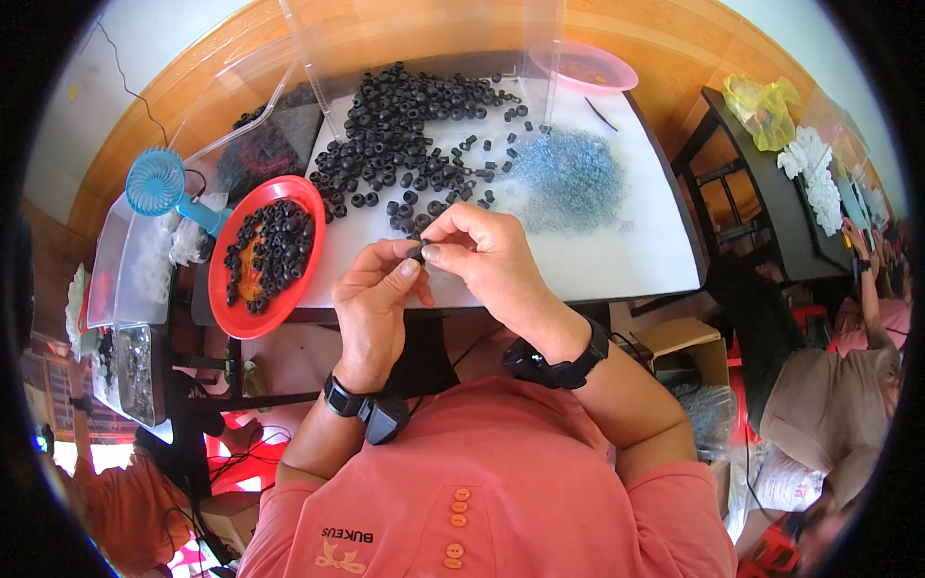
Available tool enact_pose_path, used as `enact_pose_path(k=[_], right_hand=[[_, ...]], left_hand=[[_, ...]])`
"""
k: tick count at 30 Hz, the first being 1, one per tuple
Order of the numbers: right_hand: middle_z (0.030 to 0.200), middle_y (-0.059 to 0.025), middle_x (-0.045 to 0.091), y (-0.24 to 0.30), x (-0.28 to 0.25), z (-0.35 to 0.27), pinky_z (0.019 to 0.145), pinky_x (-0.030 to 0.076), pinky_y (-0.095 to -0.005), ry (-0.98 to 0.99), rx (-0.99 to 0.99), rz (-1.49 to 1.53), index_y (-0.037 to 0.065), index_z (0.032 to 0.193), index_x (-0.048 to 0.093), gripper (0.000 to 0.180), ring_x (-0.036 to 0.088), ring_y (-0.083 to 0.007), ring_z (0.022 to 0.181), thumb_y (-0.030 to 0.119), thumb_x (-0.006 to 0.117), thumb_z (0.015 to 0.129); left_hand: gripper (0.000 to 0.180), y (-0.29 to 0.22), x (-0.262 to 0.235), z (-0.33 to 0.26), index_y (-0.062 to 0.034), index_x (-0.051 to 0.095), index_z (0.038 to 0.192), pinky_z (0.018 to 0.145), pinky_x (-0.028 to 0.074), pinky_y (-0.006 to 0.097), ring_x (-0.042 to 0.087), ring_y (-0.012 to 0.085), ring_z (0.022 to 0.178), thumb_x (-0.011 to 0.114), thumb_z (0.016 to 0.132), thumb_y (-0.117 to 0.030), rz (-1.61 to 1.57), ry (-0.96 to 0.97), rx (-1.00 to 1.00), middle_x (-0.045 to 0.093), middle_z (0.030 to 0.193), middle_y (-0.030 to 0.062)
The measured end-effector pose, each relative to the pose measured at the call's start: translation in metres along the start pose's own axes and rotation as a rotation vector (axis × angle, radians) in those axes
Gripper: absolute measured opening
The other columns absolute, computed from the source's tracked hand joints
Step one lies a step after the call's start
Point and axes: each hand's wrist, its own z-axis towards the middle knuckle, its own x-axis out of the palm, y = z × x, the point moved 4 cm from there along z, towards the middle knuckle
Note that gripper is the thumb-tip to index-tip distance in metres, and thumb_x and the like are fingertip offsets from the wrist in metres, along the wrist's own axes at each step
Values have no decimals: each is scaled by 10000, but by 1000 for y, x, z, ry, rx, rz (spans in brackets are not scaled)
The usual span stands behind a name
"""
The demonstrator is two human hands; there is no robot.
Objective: Assembling small black plastic components at a work table in a factory environment.
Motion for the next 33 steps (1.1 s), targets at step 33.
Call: enact_pose_path(k=[33], right_hand=[[733, -133, 552, 25, 25, -11, 521, 438, -417, -207, -673, -782, 16, 856, 555, 153, 576, -333, 616, -81, 600, 746]], left_hand=[[131, 0, 3, -2, 66, 636, 1048, 528, 488, 256, 587, 135, 623, 616, 932, 9, -98, -84, 0, 669, 890, 102]])
